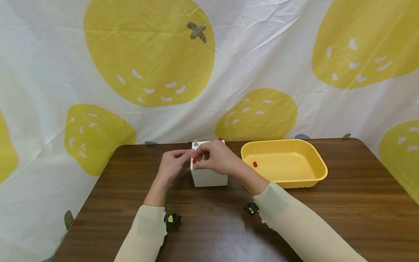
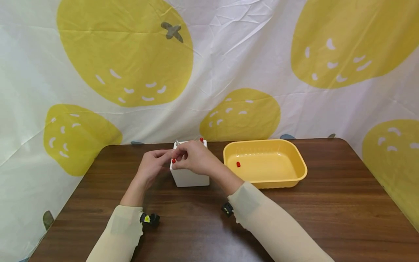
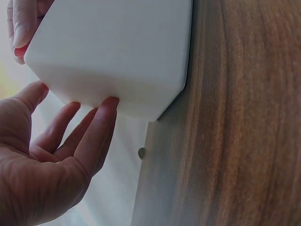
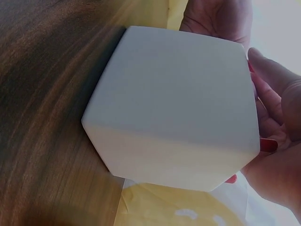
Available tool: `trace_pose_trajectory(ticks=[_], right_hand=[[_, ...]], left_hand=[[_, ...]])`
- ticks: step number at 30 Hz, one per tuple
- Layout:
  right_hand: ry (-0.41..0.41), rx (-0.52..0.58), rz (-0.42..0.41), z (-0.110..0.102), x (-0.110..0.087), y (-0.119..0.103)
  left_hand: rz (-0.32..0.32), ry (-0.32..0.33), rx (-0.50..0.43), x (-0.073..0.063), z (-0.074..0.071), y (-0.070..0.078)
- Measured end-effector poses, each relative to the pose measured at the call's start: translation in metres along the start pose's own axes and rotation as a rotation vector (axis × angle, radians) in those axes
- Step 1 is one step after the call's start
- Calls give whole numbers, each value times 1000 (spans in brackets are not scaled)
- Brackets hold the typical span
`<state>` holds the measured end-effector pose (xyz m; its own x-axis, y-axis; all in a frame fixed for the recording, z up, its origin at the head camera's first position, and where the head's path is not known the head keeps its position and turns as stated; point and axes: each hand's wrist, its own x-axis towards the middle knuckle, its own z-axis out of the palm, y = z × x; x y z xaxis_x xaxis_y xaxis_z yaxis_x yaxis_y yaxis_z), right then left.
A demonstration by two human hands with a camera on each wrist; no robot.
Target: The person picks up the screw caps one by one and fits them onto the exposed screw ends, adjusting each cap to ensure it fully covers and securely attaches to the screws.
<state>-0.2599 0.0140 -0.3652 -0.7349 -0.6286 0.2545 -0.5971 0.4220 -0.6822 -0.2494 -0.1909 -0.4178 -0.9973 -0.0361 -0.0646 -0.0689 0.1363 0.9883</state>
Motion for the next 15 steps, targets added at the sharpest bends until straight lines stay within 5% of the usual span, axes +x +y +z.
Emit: trace_pose_trajectory(ticks=[15], right_hand=[[48, 52, 32, -22, -13, 3]], left_hand=[[-24, 11, -30, 0, 2, 2]])
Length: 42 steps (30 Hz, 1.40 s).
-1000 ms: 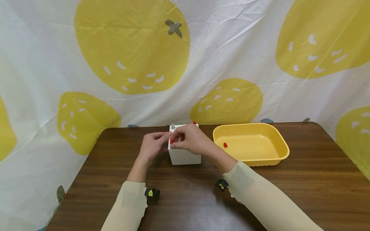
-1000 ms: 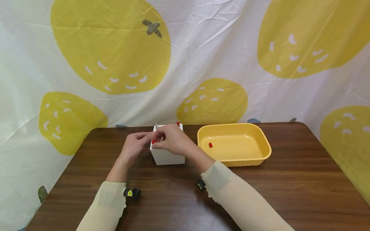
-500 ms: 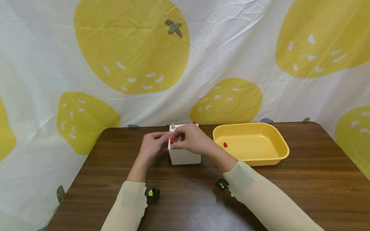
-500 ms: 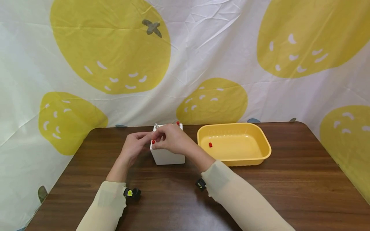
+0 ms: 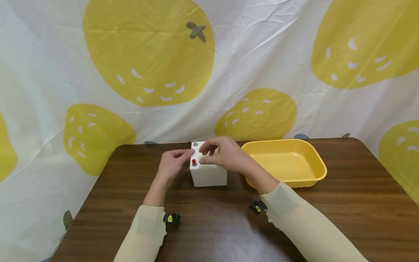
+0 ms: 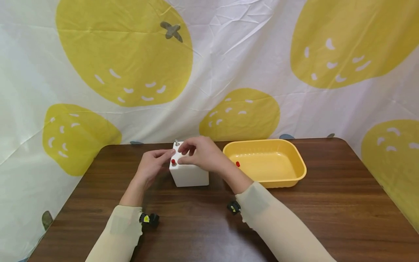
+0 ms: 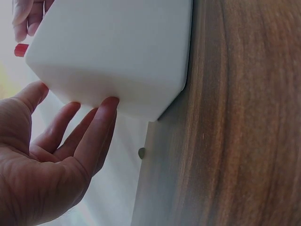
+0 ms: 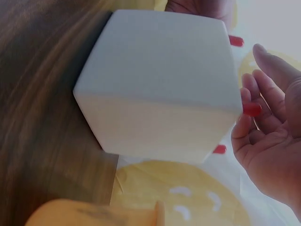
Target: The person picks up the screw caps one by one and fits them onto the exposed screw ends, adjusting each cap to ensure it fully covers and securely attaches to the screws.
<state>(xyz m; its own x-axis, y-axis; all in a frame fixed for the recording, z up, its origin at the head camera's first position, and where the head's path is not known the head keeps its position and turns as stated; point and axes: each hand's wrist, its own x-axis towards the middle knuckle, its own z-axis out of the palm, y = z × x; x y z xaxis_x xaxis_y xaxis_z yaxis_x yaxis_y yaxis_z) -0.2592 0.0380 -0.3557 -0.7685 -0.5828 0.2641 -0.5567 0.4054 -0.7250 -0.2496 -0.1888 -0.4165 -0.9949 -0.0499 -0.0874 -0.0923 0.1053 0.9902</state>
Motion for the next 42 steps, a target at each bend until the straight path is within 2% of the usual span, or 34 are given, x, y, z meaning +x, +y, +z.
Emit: trace_pose_trajectory(ticks=[7, 15, 27, 33, 42], right_hand=[[18, 73, 41, -15, -9, 4], [71, 62, 47, -30, -18, 12], [106, 40, 87, -52, -35, 25], [119, 52, 123, -60, -44, 36], [156, 29, 126, -68, -53, 58]], left_hand=[[-14, 3, 11, 1, 0, -1], [-18, 13, 21, 2, 1, -2], [-12, 18, 17, 1, 1, -2], [-8, 17, 17, 2, 1, -2], [-5, 18, 14, 1, 1, -1]])
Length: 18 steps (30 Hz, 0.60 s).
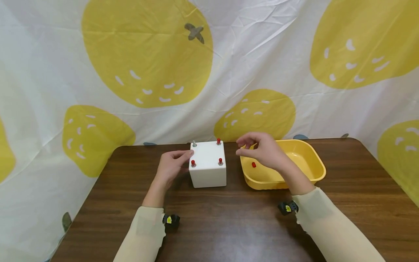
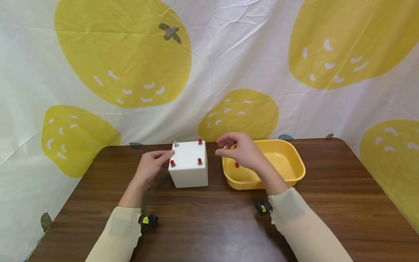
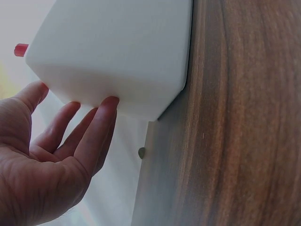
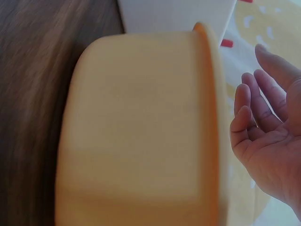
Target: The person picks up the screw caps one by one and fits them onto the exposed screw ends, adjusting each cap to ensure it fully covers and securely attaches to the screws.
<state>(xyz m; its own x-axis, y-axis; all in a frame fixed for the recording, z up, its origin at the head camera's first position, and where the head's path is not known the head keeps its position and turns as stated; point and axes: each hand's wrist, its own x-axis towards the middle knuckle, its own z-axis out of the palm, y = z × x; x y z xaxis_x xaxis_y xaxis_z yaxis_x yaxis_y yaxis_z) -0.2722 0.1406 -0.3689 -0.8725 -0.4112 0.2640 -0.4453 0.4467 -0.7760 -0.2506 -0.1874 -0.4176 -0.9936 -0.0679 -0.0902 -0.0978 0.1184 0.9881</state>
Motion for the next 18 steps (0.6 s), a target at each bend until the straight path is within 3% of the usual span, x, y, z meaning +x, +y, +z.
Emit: trace_pose_trajectory(ticks=[18], right_hand=[[-3, -42, 98, -10, -7, 37]], left_hand=[[-16, -4, 12, 1, 0, 0]])
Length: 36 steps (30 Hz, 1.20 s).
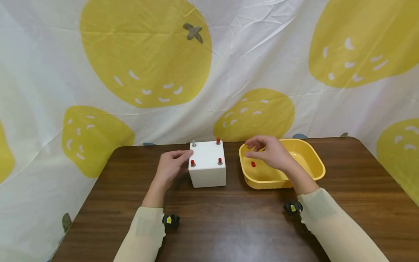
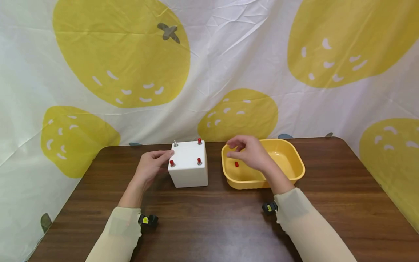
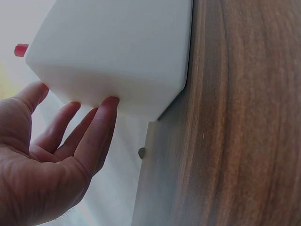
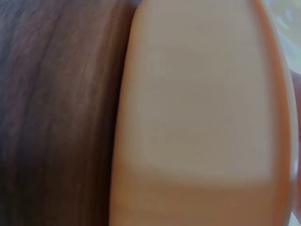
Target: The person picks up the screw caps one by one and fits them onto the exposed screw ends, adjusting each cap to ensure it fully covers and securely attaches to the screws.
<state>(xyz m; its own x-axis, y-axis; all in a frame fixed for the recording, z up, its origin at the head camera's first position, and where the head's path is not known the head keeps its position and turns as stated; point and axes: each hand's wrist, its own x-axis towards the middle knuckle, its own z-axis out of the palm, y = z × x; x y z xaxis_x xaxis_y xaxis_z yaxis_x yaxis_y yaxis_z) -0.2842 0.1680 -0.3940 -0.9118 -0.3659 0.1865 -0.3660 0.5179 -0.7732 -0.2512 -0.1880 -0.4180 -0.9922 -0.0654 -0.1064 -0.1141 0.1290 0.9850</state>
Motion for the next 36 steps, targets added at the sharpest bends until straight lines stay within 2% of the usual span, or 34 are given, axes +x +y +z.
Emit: trace_pose_trajectory(ticks=[18, 36], right_hand=[[-78, -9, 60, 1, -1, 22], [-133, -147, 73, 9, 3, 24]], left_hand=[[-2, 2, 12, -1, 0, 1], [-2, -2, 14, -2, 1, 2]])
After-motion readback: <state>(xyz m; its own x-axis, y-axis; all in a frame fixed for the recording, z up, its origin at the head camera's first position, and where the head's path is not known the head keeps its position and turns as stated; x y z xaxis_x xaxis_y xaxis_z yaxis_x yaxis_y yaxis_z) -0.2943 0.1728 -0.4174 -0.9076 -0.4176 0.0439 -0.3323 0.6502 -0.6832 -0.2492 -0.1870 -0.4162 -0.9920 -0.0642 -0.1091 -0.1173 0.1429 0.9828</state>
